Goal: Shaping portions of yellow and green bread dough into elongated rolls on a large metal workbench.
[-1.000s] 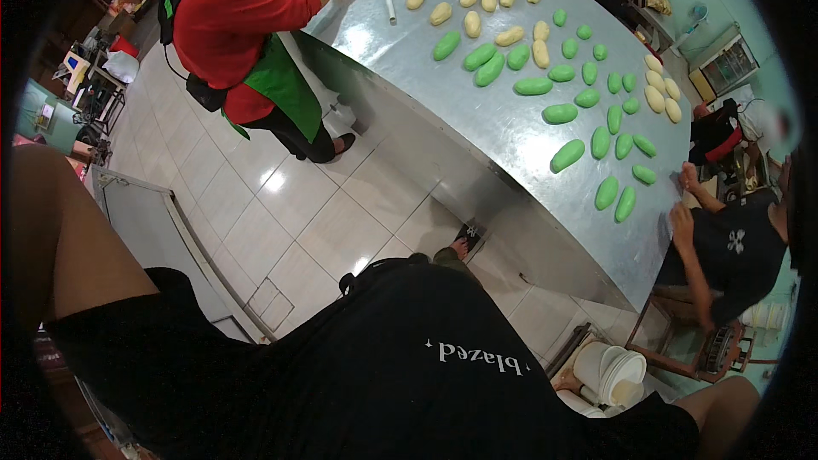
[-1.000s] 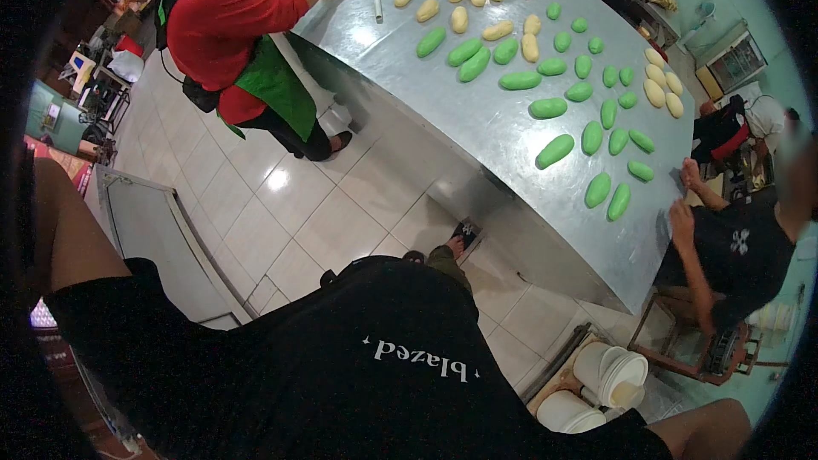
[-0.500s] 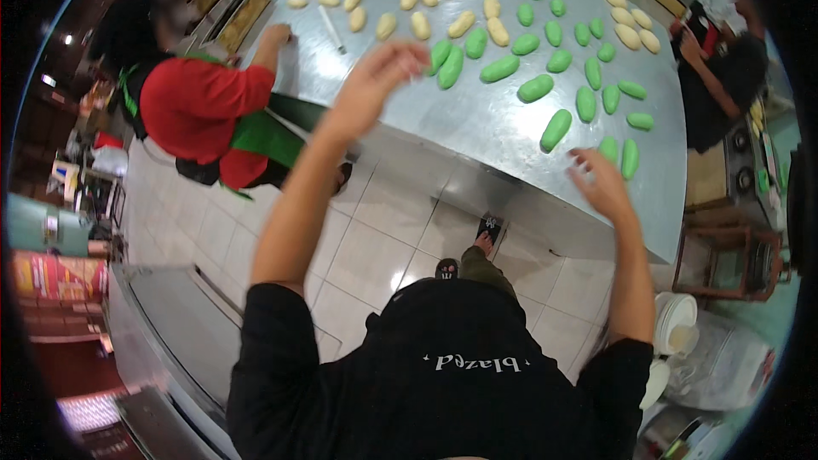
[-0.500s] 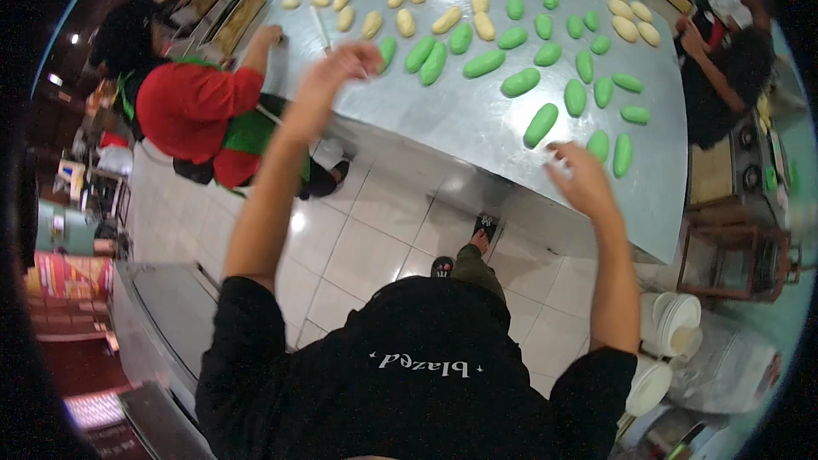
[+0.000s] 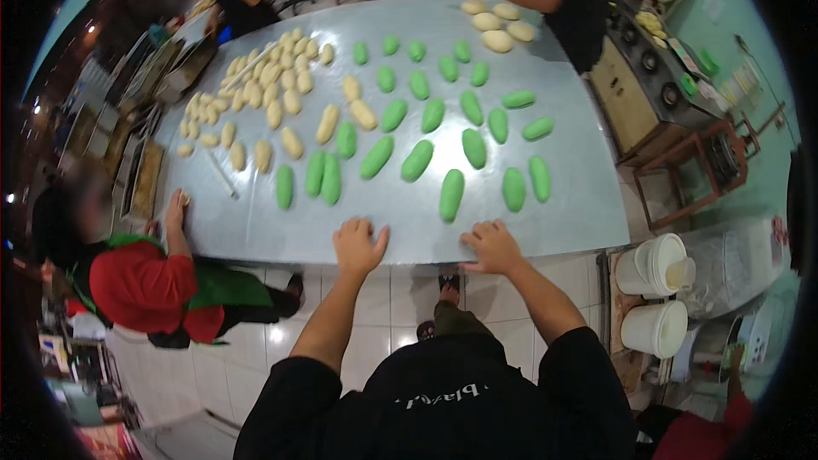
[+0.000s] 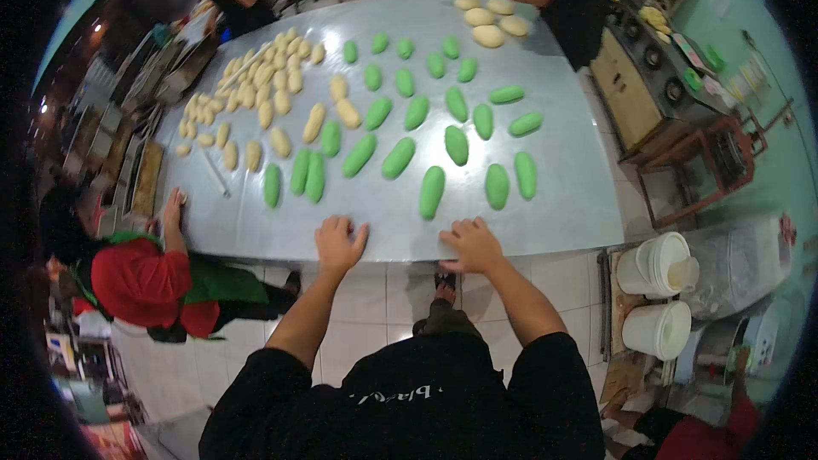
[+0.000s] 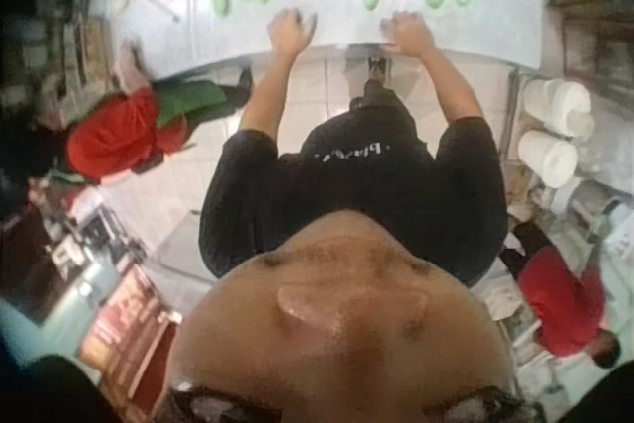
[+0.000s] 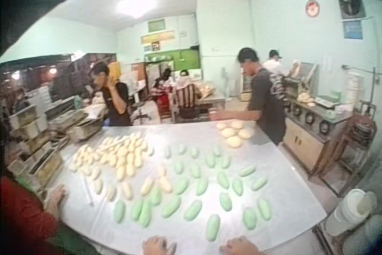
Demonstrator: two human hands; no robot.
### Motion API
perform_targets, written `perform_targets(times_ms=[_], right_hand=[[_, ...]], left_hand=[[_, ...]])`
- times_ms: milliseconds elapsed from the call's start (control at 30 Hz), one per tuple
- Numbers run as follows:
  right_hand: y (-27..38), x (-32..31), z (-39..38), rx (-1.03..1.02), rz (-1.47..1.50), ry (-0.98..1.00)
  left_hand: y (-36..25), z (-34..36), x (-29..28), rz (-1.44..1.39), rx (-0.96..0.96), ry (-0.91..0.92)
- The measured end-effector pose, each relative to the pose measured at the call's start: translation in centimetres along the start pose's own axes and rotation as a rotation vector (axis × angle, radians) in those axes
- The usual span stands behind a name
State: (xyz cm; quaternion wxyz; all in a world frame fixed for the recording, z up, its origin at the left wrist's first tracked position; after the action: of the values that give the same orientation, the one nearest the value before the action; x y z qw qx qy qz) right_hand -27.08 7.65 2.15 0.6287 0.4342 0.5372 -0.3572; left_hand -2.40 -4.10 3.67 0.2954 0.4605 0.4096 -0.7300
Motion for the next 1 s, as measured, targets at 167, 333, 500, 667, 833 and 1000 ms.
perform_targets(times_ms=[167,333,500,667,833,1000], right_hand=[[-0.6,-0.6,-0.5,0.015,-0.031,-0.052],[-0.8,-0.8,-0.3,0.052,-0.012,0.018],[-0.5,-0.9,0.1,0.019,-0.029,0.012],[-0.5,-0.4,0.0,0.042,-0.037,0.002],[-1.2,0.8,-0.4,0.097,-0.017,-0.007],[-0.6,0.3,0.4,0.042,-0.003,-0.057]], left_hand=[[-0.8,0.5,0.0,-0.041,-0.009,-0.036],[-0.6,1.0,0.5,-0.038,0.011,0.004],[-0.2,1.0,0.3,-0.027,-0.013,-0.018],[0.5,1.2,0.8,-0.011,-0.047,-0.010],[-0.1,1.4,1.4,0.023,-0.026,0.009],[0.3,1.3,0.9,0.018,-0.012,-0.019]])
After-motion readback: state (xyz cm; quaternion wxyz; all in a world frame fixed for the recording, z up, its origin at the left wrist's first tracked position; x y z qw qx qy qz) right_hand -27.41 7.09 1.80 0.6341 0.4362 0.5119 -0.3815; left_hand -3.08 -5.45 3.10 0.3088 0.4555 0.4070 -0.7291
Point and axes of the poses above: each hand's wrist, its own z-axis towards the middle knuckle, its own x-axis out of the palm, y = z × x, the point moved 8 cm from there along z, towards the middle knuckle, and after that the axes turned 11 degrees about y, right-handed, at the moved point
